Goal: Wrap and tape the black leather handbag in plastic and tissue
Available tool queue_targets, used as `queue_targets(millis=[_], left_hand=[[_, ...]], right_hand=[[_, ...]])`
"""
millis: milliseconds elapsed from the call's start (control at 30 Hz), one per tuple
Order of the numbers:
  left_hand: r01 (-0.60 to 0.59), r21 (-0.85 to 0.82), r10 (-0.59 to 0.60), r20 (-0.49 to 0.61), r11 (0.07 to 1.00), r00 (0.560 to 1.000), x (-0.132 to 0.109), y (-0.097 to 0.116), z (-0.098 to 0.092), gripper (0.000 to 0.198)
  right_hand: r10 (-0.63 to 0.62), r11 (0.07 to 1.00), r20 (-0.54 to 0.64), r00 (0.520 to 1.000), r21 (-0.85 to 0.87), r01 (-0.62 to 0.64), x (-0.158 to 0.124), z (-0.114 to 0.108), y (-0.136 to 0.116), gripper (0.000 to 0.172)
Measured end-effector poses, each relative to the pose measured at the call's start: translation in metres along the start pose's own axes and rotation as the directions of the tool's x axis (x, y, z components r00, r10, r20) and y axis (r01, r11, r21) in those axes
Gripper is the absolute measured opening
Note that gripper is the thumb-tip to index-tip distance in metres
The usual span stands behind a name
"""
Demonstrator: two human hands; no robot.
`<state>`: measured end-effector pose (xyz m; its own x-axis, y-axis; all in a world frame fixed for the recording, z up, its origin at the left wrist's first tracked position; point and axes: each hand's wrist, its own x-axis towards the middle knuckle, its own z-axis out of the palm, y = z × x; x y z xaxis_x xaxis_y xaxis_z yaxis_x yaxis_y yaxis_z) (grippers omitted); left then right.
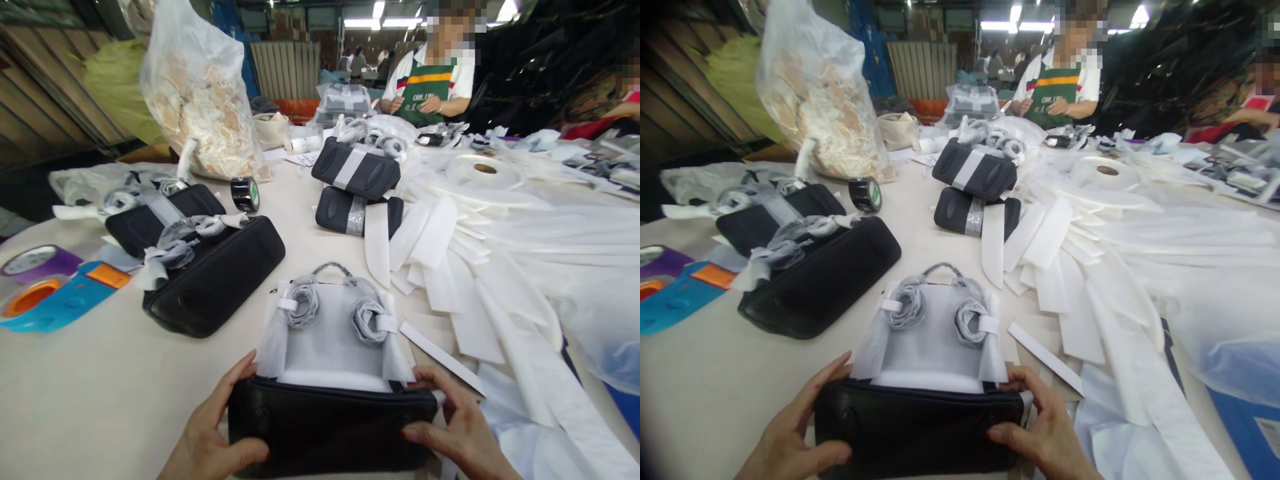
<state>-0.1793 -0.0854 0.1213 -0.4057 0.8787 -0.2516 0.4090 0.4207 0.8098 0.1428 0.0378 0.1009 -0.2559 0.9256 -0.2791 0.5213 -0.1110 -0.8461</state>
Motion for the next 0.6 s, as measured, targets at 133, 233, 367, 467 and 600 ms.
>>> queue_targets(millis=[133,233,367,467,600], left_hand=[[0.011,-0.073,-0.005,0.087,0.997,0.996,0.011,-0.010,-0.003,0.088],[0.027,-0.165,-0.019,0.048,0.986,0.999,0.016,-0.012,0.004,0.082],[0.102,-0.286,-0.127,-0.071,0.953,0.989,0.012,-0.006,0.024,0.074],[0.133,-0.298,-0.179,-0.132,0.945,0.975,0.009,-0.005,0.032,0.070],[0.176,-0.253,-0.211,-0.118,0.951,0.970,0.016,-0.010,0.033,0.070]], right_hand=[[0.013,0.999,-0.042,0.999,0.033,-0.011,0.003,0.004,-0.003,0.038],[0.072,0.994,-0.038,0.997,0.087,-0.068,0.011,0.006,0.000,0.042],[0.154,0.968,0.003,0.988,0.202,-0.151,0.019,0.008,0.007,0.048],[0.171,0.933,0.048,0.984,0.312,-0.177,0.018,0.013,0.013,0.050],[0.162,0.902,0.050,0.985,0.397,-0.169,0.014,0.021,0.018,0.051]])
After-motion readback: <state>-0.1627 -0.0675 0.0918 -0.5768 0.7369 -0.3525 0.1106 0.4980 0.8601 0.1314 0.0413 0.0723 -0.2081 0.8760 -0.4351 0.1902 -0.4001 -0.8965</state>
